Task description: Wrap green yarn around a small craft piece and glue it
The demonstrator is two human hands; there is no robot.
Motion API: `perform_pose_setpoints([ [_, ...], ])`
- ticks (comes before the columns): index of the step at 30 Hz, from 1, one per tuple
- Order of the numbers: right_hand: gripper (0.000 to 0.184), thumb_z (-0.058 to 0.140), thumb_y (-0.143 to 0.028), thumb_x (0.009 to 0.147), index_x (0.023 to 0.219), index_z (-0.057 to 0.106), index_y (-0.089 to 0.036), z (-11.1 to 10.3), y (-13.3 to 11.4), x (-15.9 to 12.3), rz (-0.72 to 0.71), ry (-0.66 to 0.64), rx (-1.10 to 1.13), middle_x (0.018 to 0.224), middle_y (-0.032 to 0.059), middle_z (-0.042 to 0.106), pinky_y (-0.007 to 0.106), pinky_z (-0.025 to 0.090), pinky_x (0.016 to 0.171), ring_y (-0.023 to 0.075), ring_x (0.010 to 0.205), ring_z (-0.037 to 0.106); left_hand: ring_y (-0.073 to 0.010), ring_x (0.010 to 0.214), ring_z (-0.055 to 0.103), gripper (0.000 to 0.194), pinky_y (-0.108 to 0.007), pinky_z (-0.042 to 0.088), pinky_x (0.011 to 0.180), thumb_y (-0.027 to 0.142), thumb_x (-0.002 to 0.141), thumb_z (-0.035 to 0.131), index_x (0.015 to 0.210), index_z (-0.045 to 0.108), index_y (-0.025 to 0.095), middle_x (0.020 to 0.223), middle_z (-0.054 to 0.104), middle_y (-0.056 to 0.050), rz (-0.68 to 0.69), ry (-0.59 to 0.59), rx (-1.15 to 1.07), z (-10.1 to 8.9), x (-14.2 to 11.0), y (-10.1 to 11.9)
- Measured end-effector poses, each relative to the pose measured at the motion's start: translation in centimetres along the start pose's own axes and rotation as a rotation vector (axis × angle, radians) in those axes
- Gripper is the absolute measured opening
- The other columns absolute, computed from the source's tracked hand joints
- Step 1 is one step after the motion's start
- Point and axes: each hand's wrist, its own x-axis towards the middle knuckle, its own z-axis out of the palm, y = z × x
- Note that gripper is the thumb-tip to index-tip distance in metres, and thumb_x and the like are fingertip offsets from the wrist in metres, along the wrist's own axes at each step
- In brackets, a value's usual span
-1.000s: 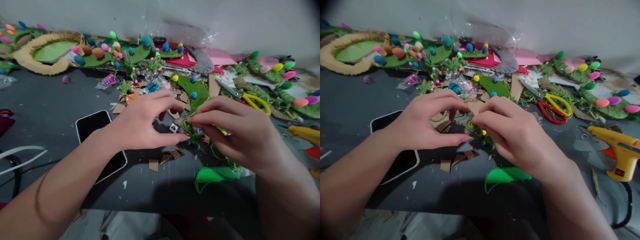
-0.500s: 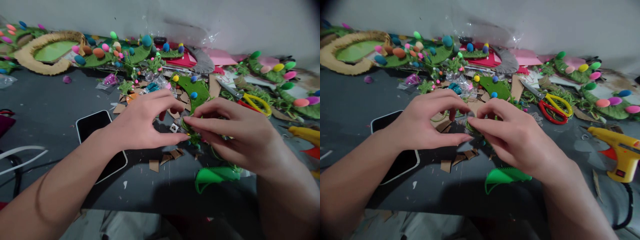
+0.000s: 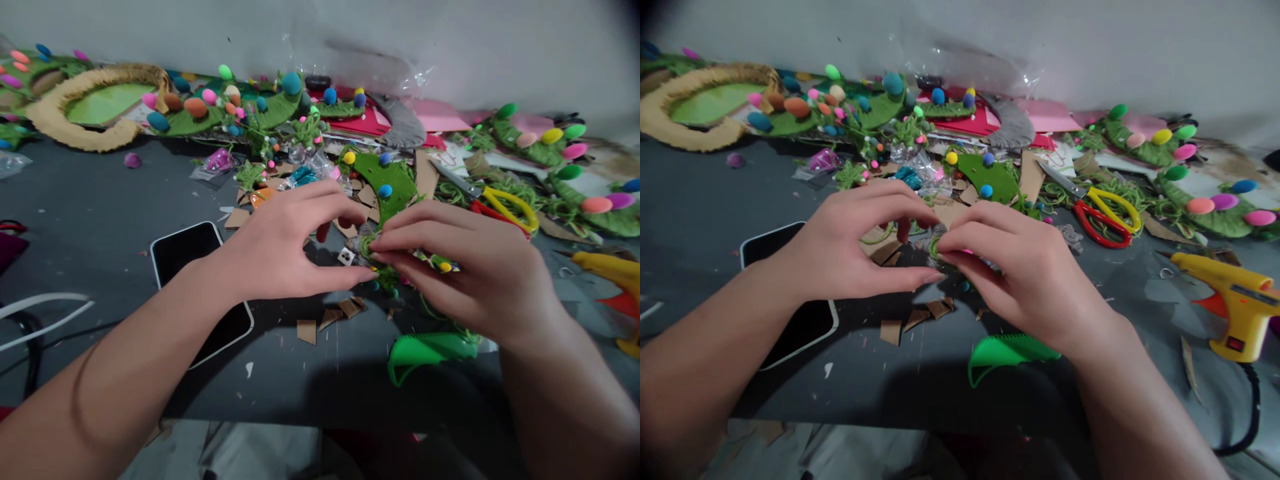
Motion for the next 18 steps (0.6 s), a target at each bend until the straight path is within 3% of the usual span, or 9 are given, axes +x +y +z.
perform_pose_setpoints([
  [9, 0.035, 0.057, -0.004, 0.092, 0.120, 0.074, -0.017, -0.55, 0.13, -0.08, -0.010, -0.039, 0.065, 0.119, 0.0100, 0.066, 0.027, 0.058, 0.092, 0.0155, 0.108, 0.066, -0.0185, 0.089, 0.065, 0.038, -0.032, 0.049, 0.079, 0.044, 0.084, 0.081, 0.111, 0.069, 0.021, 0.103, 0.069, -0.004, -0.022, -0.002, 0.028, -0.10, 0.04, 0.05],
  [18, 0.033, 0.056, -0.005, 0.097, 0.116, 0.077, -0.022, -0.31, 0.52, -0.04, -0.034, -0.006, 0.027, 0.115, 0.0097, 0.067, 0.028, 0.060, 0.089, 0.0163, 0.106, 0.068, -0.0177, 0.088, 0.064, 0.038, -0.033, 0.050, 0.080, 0.044, 0.084, 0.080, 0.113, 0.068, 0.022, 0.103, 0.068, -0.004, -0.022, -0.005, 0.031, -0.12, -0.02, 0.04],
])
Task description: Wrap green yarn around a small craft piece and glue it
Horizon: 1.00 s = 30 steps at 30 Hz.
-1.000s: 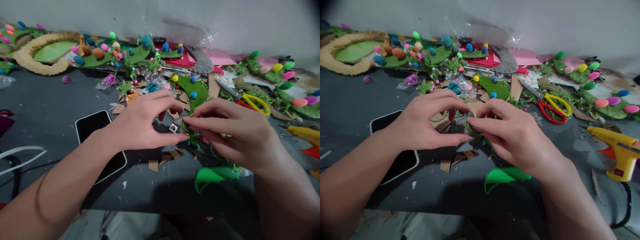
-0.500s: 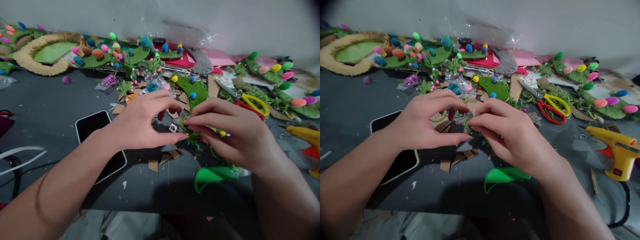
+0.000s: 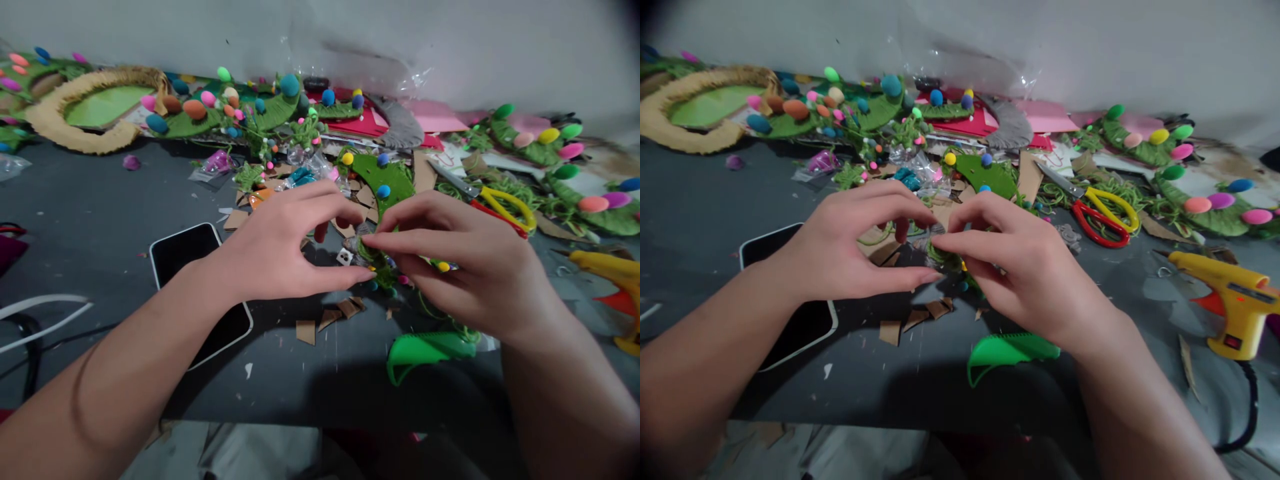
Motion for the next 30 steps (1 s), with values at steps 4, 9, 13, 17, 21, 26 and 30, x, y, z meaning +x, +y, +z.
perform_pose_setpoints([
  [4, 0.031, 0.057, -0.007, 0.098, 0.113, 0.078, -0.024, 0.20, -0.22, 0.09, 0.011, 0.013, -0.010, 0.114, 0.0091, 0.067, 0.028, 0.060, 0.087, 0.0166, 0.105, 0.068, -0.0165, 0.085, 0.063, 0.038, -0.032, 0.050, 0.078, 0.044, 0.085, 0.080, 0.113, 0.068, 0.023, 0.103, 0.068, -0.003, 0.004, -0.003, -0.008, 0.04, -0.01, -0.08],
  [9, 0.026, 0.060, -0.012, 0.098, 0.112, 0.077, -0.026, 0.22, -0.30, 0.14, 0.031, 0.028, -0.003, 0.111, 0.0079, 0.067, 0.031, 0.060, 0.082, 0.0169, 0.099, 0.068, -0.0180, 0.084, 0.063, 0.037, -0.033, 0.050, 0.077, 0.048, 0.084, 0.079, 0.112, 0.068, 0.025, 0.102, 0.068, -0.004, 0.009, -0.006, -0.033, 0.08, 0.08, -0.21],
  [13, 0.022, 0.064, -0.014, 0.095, 0.111, 0.076, -0.025, 0.35, -0.40, 0.13, 0.050, 0.077, -0.052, 0.108, 0.0064, 0.069, 0.031, 0.059, 0.079, 0.0168, 0.095, 0.069, -0.0203, 0.087, 0.064, 0.035, -0.035, 0.050, 0.077, 0.049, 0.084, 0.078, 0.108, 0.068, 0.026, 0.102, 0.070, -0.005, 0.005, -0.002, -0.038, 0.04, 0.11, -0.24],
  [17, 0.023, 0.068, -0.011, 0.091, 0.111, 0.072, -0.023, 0.72, -0.59, 0.02, 0.112, 0.129, -0.044, 0.104, 0.0033, 0.072, 0.030, 0.058, 0.081, 0.0149, 0.091, 0.069, -0.0200, 0.086, 0.064, 0.035, -0.035, 0.051, 0.077, 0.047, 0.084, 0.078, 0.109, 0.068, 0.026, 0.103, 0.070, -0.005, -0.008, 0.001, -0.038, -0.02, 0.07, -0.14],
  [21, 0.020, 0.066, -0.009, 0.089, 0.103, 0.069, -0.023, 0.65, -0.72, 0.05, 0.110, 0.114, -0.041, 0.101, 0.0020, 0.072, 0.032, 0.057, 0.080, 0.0165, 0.091, 0.069, -0.0200, 0.087, 0.064, 0.037, -0.034, 0.051, 0.078, 0.048, 0.084, 0.078, 0.110, 0.068, 0.025, 0.103, 0.070, -0.005, -0.011, -0.004, -0.036, -0.03, 0.07, -0.09],
  [26, 0.026, 0.064, -0.010, 0.085, 0.107, 0.070, -0.024, 0.08, -0.88, 0.04, 0.071, 0.067, -0.052, 0.111, 0.0048, 0.070, 0.035, 0.058, 0.082, 0.0202, 0.100, 0.070, -0.0202, 0.088, 0.065, 0.038, -0.034, 0.050, 0.076, 0.047, 0.084, 0.079, 0.112, 0.069, 0.024, 0.103, 0.069, -0.005, -0.011, -0.006, -0.027, -0.08, 0.08, -0.16],
  [30, 0.036, 0.068, -0.011, 0.083, 0.117, 0.064, -0.024, -0.14, -0.82, -0.26, 0.118, 0.030, 0.031, 0.113, 0.0053, 0.069, 0.035, 0.057, 0.082, 0.0216, 0.102, 0.067, -0.0215, 0.090, 0.066, 0.037, -0.035, 0.050, 0.078, 0.047, 0.083, 0.079, 0.112, 0.068, 0.026, 0.104, 0.070, -0.005, -0.003, -0.007, -0.032, -0.10, 0.09, -0.22],
])
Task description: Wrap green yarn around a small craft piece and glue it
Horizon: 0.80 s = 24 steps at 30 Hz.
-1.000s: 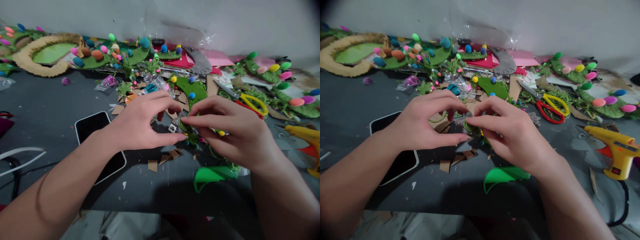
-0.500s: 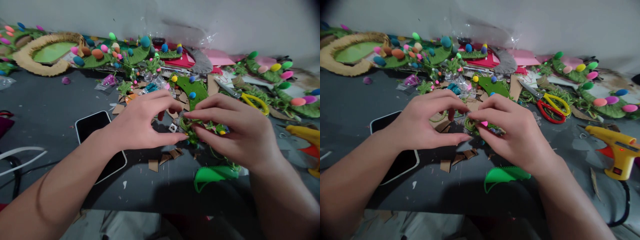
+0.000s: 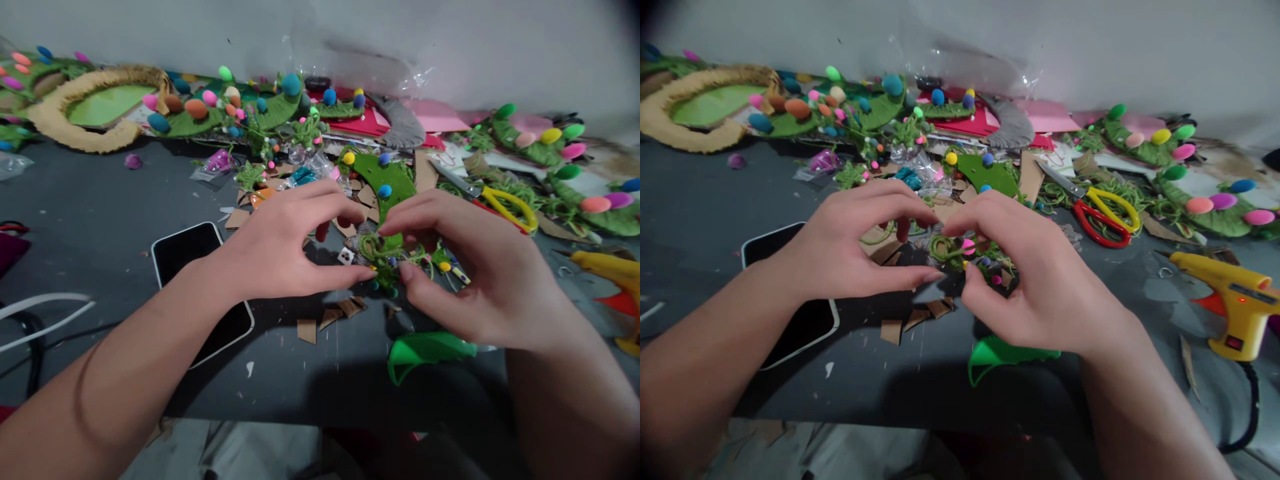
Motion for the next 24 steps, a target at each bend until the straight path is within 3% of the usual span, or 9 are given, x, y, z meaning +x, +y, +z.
perform_pose_setpoints([
  [3, 0.029, 0.071, -0.013, 0.086, 0.113, 0.064, -0.023, -0.12, 0.24, 0.04, 0.019, -0.008, 0.074, 0.110, 0.0057, 0.069, 0.034, 0.056, 0.078, 0.0203, 0.096, 0.066, -0.0201, 0.086, 0.065, 0.036, -0.034, 0.050, 0.076, 0.047, 0.084, 0.079, 0.110, 0.068, 0.025, 0.102, 0.069, -0.005, 0.005, 0.001, -0.015, 0.03, 0.04, 0.00],
  [7, 0.011, 0.065, -0.015, 0.095, 0.101, 0.069, -0.023, -0.20, 0.54, 0.42, -0.056, -0.048, 0.015, 0.105, 0.0056, 0.068, 0.033, 0.056, 0.081, 0.0185, 0.094, 0.067, -0.0191, 0.083, 0.063, 0.035, -0.034, 0.050, 0.074, 0.046, 0.084, 0.078, 0.110, 0.068, 0.025, 0.101, 0.068, -0.005, 0.005, 0.003, -0.013, 0.07, 0.05, 0.03],
  [19, 0.013, 0.068, -0.013, 0.093, 0.105, 0.071, -0.019, 0.43, 0.55, 0.50, -0.067, 0.027, -0.051, 0.100, 0.0056, 0.070, 0.028, 0.052, 0.076, 0.0153, 0.088, 0.067, -0.0208, 0.088, 0.063, 0.033, -0.036, 0.048, 0.078, 0.045, 0.086, 0.077, 0.110, 0.067, 0.026, 0.100, 0.068, -0.005, 0.045, -0.013, -0.006, 0.17, 0.01, 0.19],
  [24, 0.015, 0.062, -0.012, 0.095, 0.103, 0.072, -0.022, 0.29, 0.31, 0.44, -0.059, -0.031, -0.030, 0.104, 0.0056, 0.069, 0.031, 0.055, 0.078, 0.0172, 0.092, 0.067, -0.0208, 0.088, 0.064, 0.032, -0.036, 0.049, 0.079, 0.045, 0.086, 0.077, 0.111, 0.067, 0.027, 0.101, 0.069, -0.004, 0.037, -0.010, 0.005, 0.27, -0.04, 0.04],
])
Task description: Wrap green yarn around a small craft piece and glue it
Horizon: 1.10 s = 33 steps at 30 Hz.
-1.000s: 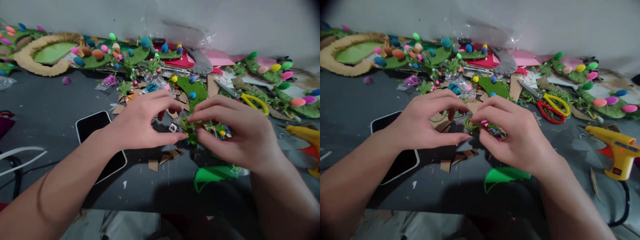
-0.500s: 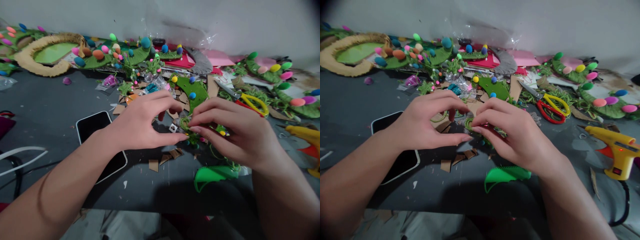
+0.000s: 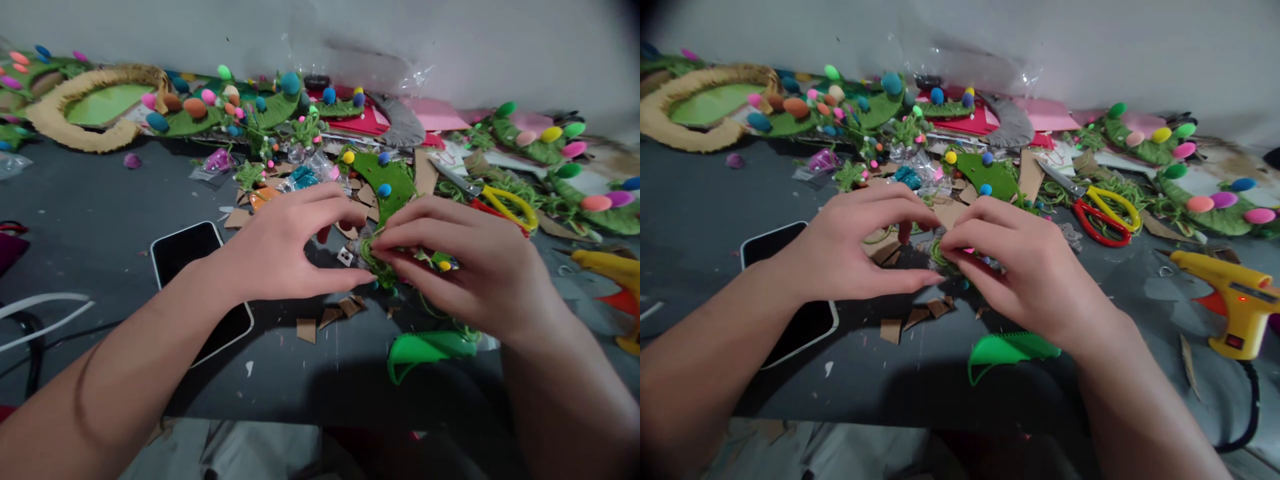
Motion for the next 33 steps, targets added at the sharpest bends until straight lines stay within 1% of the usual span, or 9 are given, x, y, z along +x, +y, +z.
perform_pose_setpoints([
  [3, 0.022, 0.063, -0.011, 0.092, 0.108, 0.073, -0.023, 0.0, -0.1, -0.1, -0.015, -0.022, 0.012, 0.107, 0.0068, 0.068, 0.033, 0.055, 0.078, 0.0186, 0.093, 0.067, -0.0202, 0.086, 0.064, 0.034, -0.035, 0.049, 0.076, 0.047, 0.086, 0.077, 0.111, 0.067, 0.027, 0.100, 0.069, -0.004, -0.012, -0.004, -0.007, 0.0, 0.0, -0.1],
  [7, 0.029, 0.063, -0.008, 0.089, 0.112, 0.074, -0.021, 0.0, -0.2, -0.2, -0.037, -0.008, 0.026, 0.110, 0.0089, 0.066, 0.033, 0.055, 0.077, 0.0185, 0.095, 0.065, -0.0192, 0.085, 0.063, 0.038, -0.032, 0.048, 0.074, 0.051, 0.086, 0.077, 0.112, 0.069, 0.025, 0.099, 0.069, -0.005, -0.025, 0.007, -0.020, -0.1, 0.1, -0.2],
  [10, 0.031, 0.063, -0.008, 0.088, 0.113, 0.076, -0.020, 0.0, 0.0, -0.2, -0.056, 0.008, 0.032, 0.111, 0.0086, 0.066, 0.032, 0.056, 0.079, 0.0176, 0.097, 0.066, -0.0186, 0.086, 0.064, 0.042, -0.032, 0.049, 0.075, 0.052, 0.085, 0.078, 0.113, 0.070, 0.022, 0.102, 0.070, -0.005, -0.042, 0.012, -0.024, -0.3, 0.2, -0.1],
  [15, 0.038, 0.066, -0.008, 0.087, 0.123, 0.075, -0.017, 0.0, 0.3, -0.4, -0.073, 0.013, 0.044, 0.116, 0.0103, 0.065, 0.031, 0.057, 0.085, 0.0173, 0.103, 0.067, -0.0189, 0.088, 0.064, 0.044, -0.031, 0.050, 0.075, 0.055, 0.084, 0.078, 0.111, 0.072, 0.021, 0.101, 0.070, -0.006, -0.083, 0.019, -0.043, -0.5, 0.2, -0.3],
  [19, 0.037, 0.065, -0.007, 0.087, 0.121, 0.076, -0.018, 0.1, 0.2, -0.3, -0.091, 0.004, 0.000, 0.114, 0.0103, 0.065, 0.033, 0.056, 0.084, 0.0180, 0.101, 0.066, -0.0175, 0.085, 0.065, 0.045, -0.030, 0.049, 0.072, 0.055, 0.083, 0.080, 0.109, 0.072, 0.020, 0.101, 0.071, -0.006, -0.083, 0.026, -0.092, -0.3, 0.1, -0.7],
  [24, 0.036, 0.066, -0.008, 0.086, 0.117, 0.076, -0.021, -0.2, -0.1, -0.2, -0.084, 0.002, 0.038, 0.113, 0.0093, 0.065, 0.034, 0.057, 0.085, 0.0189, 0.102, 0.065, -0.0164, 0.084, 0.064, 0.045, -0.029, 0.048, 0.071, 0.053, 0.082, 0.082, 0.109, 0.073, 0.019, 0.097, 0.072, -0.005, -0.052, 0.037, -0.108, -0.1, 0.1, -0.6],
  [27, 0.035, 0.064, -0.009, 0.086, 0.117, 0.076, -0.020, -0.3, -0.1, -0.4, -0.064, -0.024, 0.033, 0.115, 0.0104, 0.064, 0.034, 0.056, 0.085, 0.0195, 0.104, 0.065, -0.0159, 0.085, 0.065, 0.044, -0.028, 0.048, 0.073, 0.051, 0.083, 0.082, 0.110, 0.073, 0.018, 0.097, 0.071, -0.004, -0.046, 0.022, -0.114, 0.0, 0.1, -0.6],
  [30, 0.033, 0.064, -0.010, 0.087, 0.117, 0.077, -0.016, -0.4, 0.1, -0.5, -0.066, -0.016, 0.040, 0.115, 0.0109, 0.064, 0.031, 0.055, 0.082, 0.0179, 0.103, 0.065, -0.0151, 0.082, 0.064, 0.045, -0.028, 0.048, 0.071, 0.052, 0.081, 0.083, 0.109, 0.073, 0.018, 0.097, 0.071, -0.005, -0.049, 0.007, -0.140, 0.2, 0.1, -1.0],
  [33, 0.034, 0.063, -0.010, 0.088, 0.118, 0.077, -0.013, -0.4, 0.2, -0.6, -0.078, -0.013, 0.046, 0.114, 0.0112, 0.065, 0.031, 0.055, 0.085, 0.0169, 0.101, 0.065, -0.0157, 0.082, 0.065, 0.044, -0.028, 0.047, 0.070, 0.051, 0.079, 0.086, 0.106, 0.074, 0.019, 0.096, 0.072, -0.005, -0.044, 0.036, -0.168, 0.3, 0.2, -1.5],
])
